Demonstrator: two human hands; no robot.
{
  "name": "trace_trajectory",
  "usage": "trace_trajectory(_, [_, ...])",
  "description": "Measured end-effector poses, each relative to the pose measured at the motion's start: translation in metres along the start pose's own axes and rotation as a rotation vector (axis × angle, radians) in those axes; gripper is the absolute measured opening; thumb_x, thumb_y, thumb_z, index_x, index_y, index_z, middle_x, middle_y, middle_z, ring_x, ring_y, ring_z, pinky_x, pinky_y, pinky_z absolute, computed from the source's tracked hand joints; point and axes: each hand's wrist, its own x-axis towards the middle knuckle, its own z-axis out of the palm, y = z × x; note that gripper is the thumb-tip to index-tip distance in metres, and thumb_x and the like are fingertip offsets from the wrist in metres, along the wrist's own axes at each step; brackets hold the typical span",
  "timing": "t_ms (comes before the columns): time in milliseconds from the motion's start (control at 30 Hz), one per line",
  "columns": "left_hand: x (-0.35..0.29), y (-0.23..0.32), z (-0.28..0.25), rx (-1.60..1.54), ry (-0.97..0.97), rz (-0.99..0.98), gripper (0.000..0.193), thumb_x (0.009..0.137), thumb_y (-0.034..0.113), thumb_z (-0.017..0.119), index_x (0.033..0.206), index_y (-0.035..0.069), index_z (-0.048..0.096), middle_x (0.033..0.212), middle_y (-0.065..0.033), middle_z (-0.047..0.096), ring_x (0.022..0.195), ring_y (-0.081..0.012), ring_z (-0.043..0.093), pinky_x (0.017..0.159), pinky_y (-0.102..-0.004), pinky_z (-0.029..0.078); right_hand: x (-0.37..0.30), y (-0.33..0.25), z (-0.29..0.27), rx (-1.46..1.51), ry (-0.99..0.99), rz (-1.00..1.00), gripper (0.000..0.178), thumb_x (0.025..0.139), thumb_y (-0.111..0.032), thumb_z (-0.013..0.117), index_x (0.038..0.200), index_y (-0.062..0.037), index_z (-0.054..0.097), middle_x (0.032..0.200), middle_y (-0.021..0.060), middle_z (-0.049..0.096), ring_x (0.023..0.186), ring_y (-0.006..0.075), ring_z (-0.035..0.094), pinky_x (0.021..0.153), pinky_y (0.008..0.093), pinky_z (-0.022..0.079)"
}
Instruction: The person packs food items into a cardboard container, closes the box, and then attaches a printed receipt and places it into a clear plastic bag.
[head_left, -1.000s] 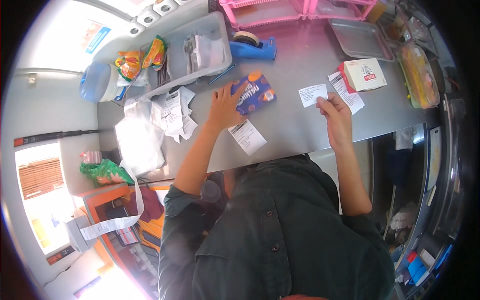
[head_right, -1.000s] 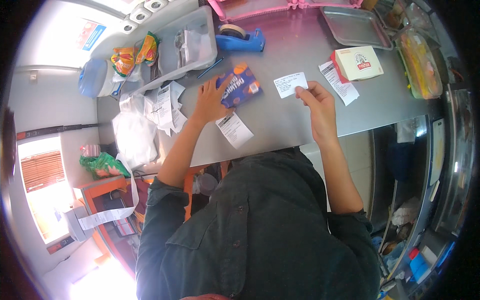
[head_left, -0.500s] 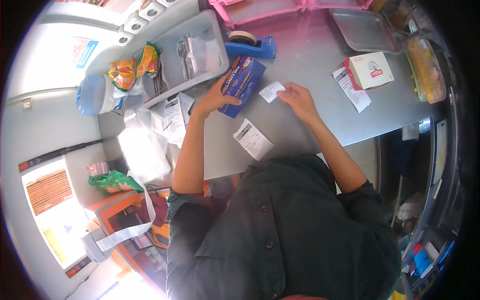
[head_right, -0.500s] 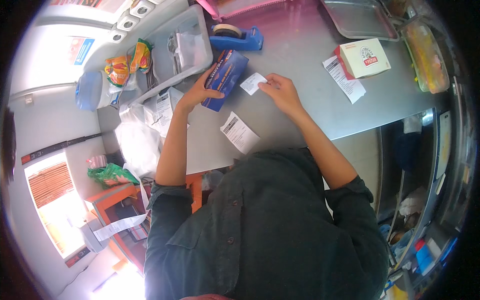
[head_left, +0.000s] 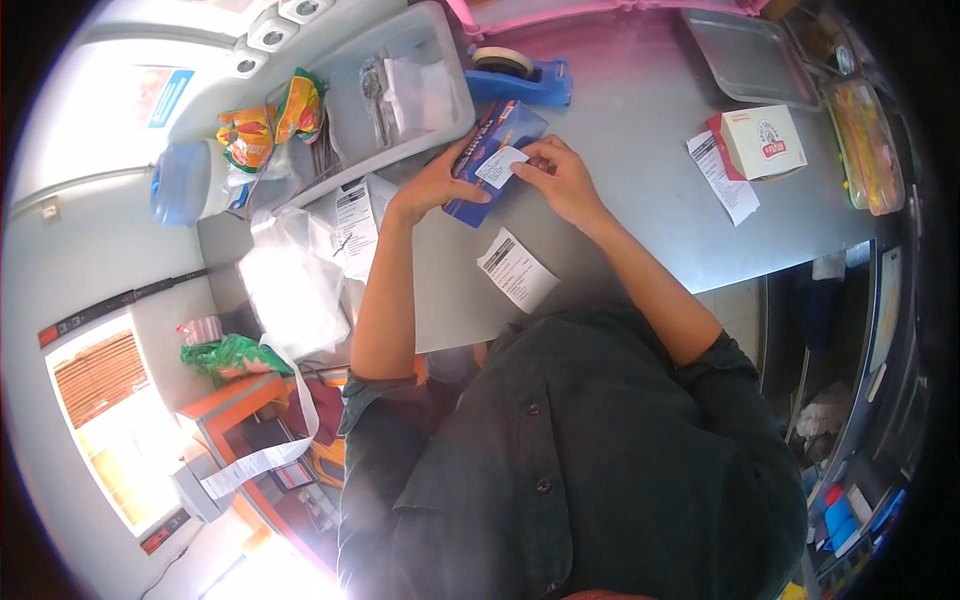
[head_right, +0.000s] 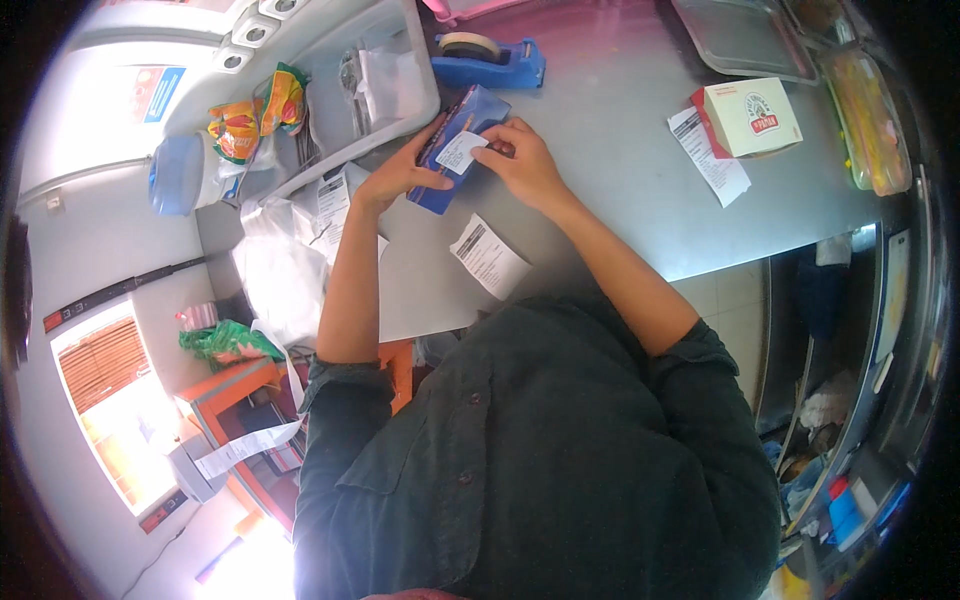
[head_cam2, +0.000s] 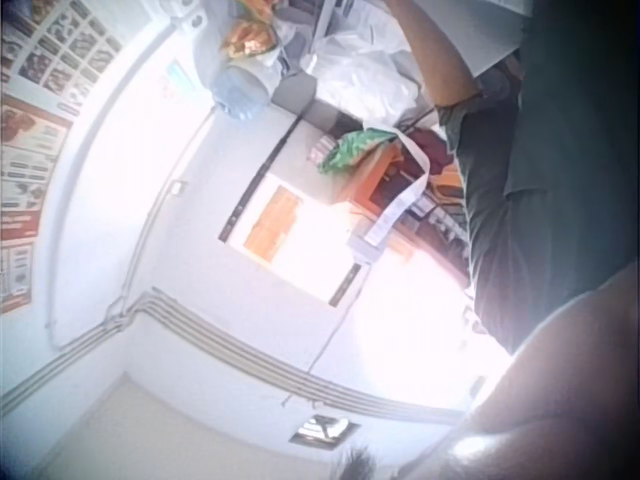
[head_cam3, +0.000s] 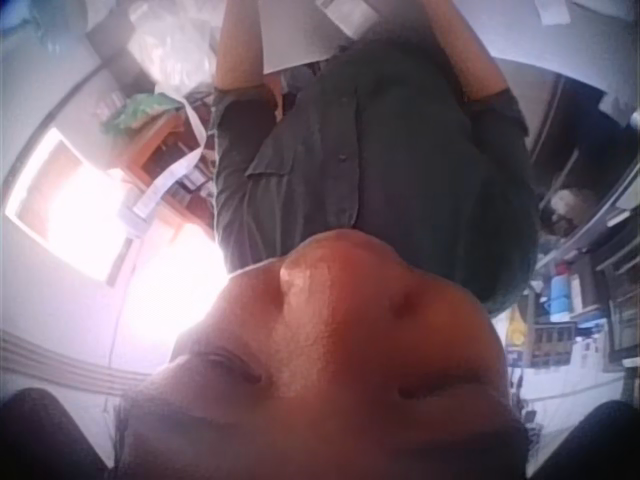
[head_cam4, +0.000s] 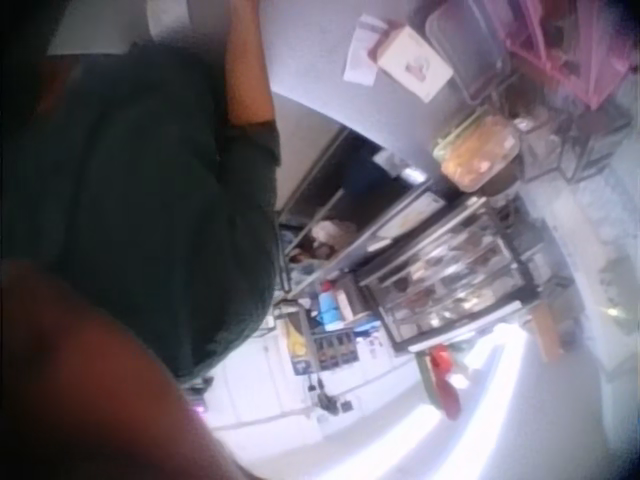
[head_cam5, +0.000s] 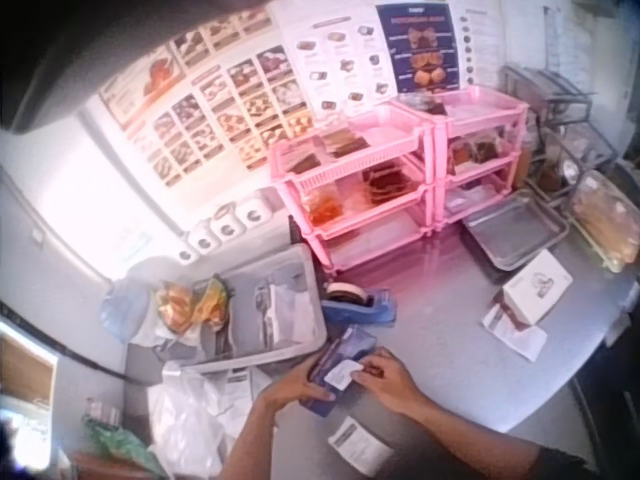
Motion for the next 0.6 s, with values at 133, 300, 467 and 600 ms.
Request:
trace_trajectory(133, [-0.003,0.006,0.000,-0.025,-0.008,-0.015,0.114,0.058,0.016,0.084,0.157,0.012,0.027,0.136,-0.0110,0.051,0.110,-0.0162,0.055,0.096,-0.0292,0.044,0.000,0.007,0.006,-0.119,0.017,-0.049,0.022,0.082,-0.018,0.075,0.098,-0.0031,0.072,0.090,0.0047,0.050,0.086,0.0168,0.051,0.079,0.0298,0.043])
trace_trajectory(300, [-0.005,0.012,-0.002,-0.011,-0.050,-0.005,0.115,0.062,0.015,0.082,0.159,0.012,0.020,0.144,-0.0123,0.045,0.113,-0.0164,0.055,0.101,-0.0288,0.041,-0.006,0.005,0.018,-0.320,0.152,-0.142,0.026,0.078,-0.024,0.078,0.093,-0.0043,0.071,0.099,0.0079,0.053,0.100,0.0261,0.050,0.086,0.0380,0.043])
trace_trajectory(467, [-0.003,0.005,-0.004,-0.021,-0.050,-0.007,0.114,0.063,0.015,0.082,0.159,0.013,0.020,0.140,-0.0118,0.049,0.111,-0.0149,0.057,0.099,-0.0283,0.043,-0.004,-0.005,0.021,-0.593,0.372,-0.233,0.057,0.072,-0.030,0.084,0.117,-0.0062,0.059,0.110,0.0120,0.052,0.107,0.0314,0.049,0.092,0.0447,0.040])
trace_trajectory(600, [0.000,0.007,-0.001,-0.031,-0.075,-0.020,0.111,0.065,0.012,0.081,0.158,0.009,0.019,0.141,-0.0113,0.049,0.114,-0.0162,0.056,0.101,-0.0289,0.042,0.023,0.022,0.004,-0.574,0.541,-0.421,0.088,0.072,-0.040,0.082,0.142,-0.0115,0.039,0.133,0.0170,0.048,0.125,0.0370,0.044,0.100,0.0526,0.034])
